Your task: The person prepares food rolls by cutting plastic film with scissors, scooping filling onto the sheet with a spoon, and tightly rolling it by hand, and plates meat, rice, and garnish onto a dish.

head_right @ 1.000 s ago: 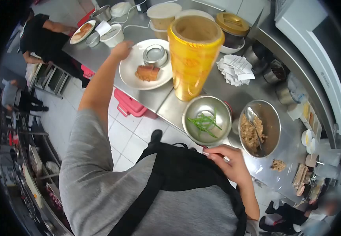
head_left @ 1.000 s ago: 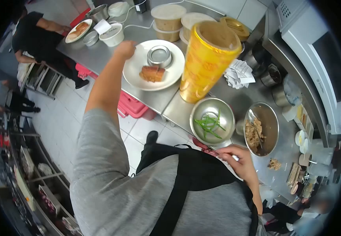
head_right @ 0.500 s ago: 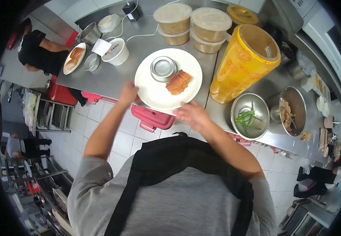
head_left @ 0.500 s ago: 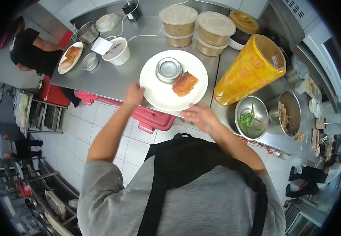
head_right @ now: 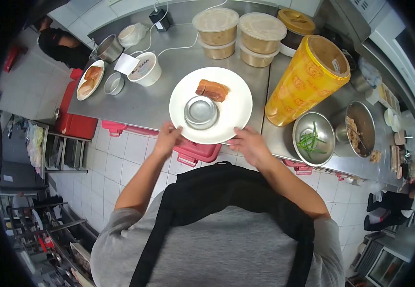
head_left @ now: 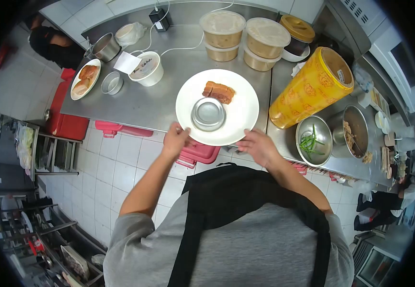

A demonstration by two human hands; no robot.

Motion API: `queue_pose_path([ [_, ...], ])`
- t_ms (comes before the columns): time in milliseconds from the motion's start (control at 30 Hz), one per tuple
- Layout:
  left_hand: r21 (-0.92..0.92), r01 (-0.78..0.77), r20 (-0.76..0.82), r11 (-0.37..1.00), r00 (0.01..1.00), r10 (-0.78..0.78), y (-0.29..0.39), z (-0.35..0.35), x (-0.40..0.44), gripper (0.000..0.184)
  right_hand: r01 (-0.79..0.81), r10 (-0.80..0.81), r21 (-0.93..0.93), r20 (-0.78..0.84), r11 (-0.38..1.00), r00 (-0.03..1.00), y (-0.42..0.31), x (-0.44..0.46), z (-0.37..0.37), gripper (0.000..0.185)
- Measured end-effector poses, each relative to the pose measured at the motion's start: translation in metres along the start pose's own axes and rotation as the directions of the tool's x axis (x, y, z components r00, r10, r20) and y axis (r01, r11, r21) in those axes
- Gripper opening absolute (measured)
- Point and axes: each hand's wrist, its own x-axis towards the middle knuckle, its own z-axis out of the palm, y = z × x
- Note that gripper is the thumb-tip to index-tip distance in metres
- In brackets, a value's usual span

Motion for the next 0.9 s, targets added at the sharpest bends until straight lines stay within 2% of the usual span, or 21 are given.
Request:
queue_pose_path([
  [33,0.035,-0.001,0.076,0.999,0.997,-0.002,-0.008,0.003,-0.007,0.018,0.039,-0.04,-0.015,-0.019,0.999,0.999,-0.005,0.005,-0.006,0.031],
  [100,0.103,-0.009,0.225,0.995,0.974,-0.015,-0.023,0.003,-0.015,0.018,0.138,-0.176,-0.238,-0.143,0.961,0.974,-0.014,0.012,-0.008,0.035],
  [133,0.247,-0.062,0.297,0.967,0.955,-0.015,-0.015,0.001,-0.023,0.016,0.172,-0.25,-0.351,-0.191,0.92,0.949,-0.018,0.015,-0.01,0.037],
  [167,0.398,-0.196,0.221,0.896,0.969,0.114,-0.004,-0.001,-0.027,0.014,0.206,-0.285,-0.368,-0.175,0.907,0.942,-0.022,0.021,-0.017,0.039],
  [233,0.68,-0.372,0.132,0.631,0.909,0.394,0.019,-0.004,-0.029,0.012,0.275,-0.355,-0.399,-0.139,0.875,0.925,-0.023,0.037,-0.035,0.045],
  [267,0.646,-0.433,0.045,0.629,0.844,0.535,0.03,-0.003,-0.023,0.014,0.378,-0.498,-0.517,-0.11,0.768,0.86,-0.018,0.04,-0.036,0.046],
  [333,0.686,-0.535,0.117,0.493,0.75,0.651,0.039,-0.002,0.002,0.017,0.522,-0.734,-0.709,0.007,0.475,0.679,-0.011,0.043,-0.038,0.047],
  [400,0.752,-0.567,0.196,0.336,0.679,0.707,0.045,0.002,0.029,0.021,0.49,-0.873,-0.869,0.291,-0.069,0.392,-0.023,0.022,-0.009,0.043],
  [433,0.796,-0.551,0.236,0.25,0.663,0.71,0.046,0.006,0.044,0.023,0.393,-0.852,-0.855,0.457,-0.34,0.256,-0.026,0.016,0.005,0.04],
  [467,0.831,-0.531,0.276,0.163,0.649,0.709,0.049,0.011,0.054,0.025,0.453,-0.857,-0.849,0.427,-0.27,0.29,-0.027,0.02,0.01,0.028],
  [567,0.874,-0.41,0.209,0.261,0.801,0.56,0.058,0.026,0.07,0.027,0.468,-0.718,-0.862,0.199,0.197,0.668,-0.04,0.056,0.018,0.03],
  [667,0.875,-0.395,0.214,0.278,0.833,0.509,0.058,0.033,0.083,0.029,0.478,-0.583,-0.761,0.165,0.438,0.796,-0.035,0.108,0.006,0.038],
  [767,0.859,-0.41,0.215,0.305,0.832,0.512,0.057,0.038,0.093,0.029,0.474,-0.543,-0.73,0.167,0.493,0.823,-0.033,0.116,0.01,0.041],
  [900,0.843,-0.449,0.275,0.297,0.833,0.48,0.063,0.046,0.102,0.029,0.391,-0.595,-0.827,0.087,0.403,0.799,-0.031,0.092,0.018,0.042],
])
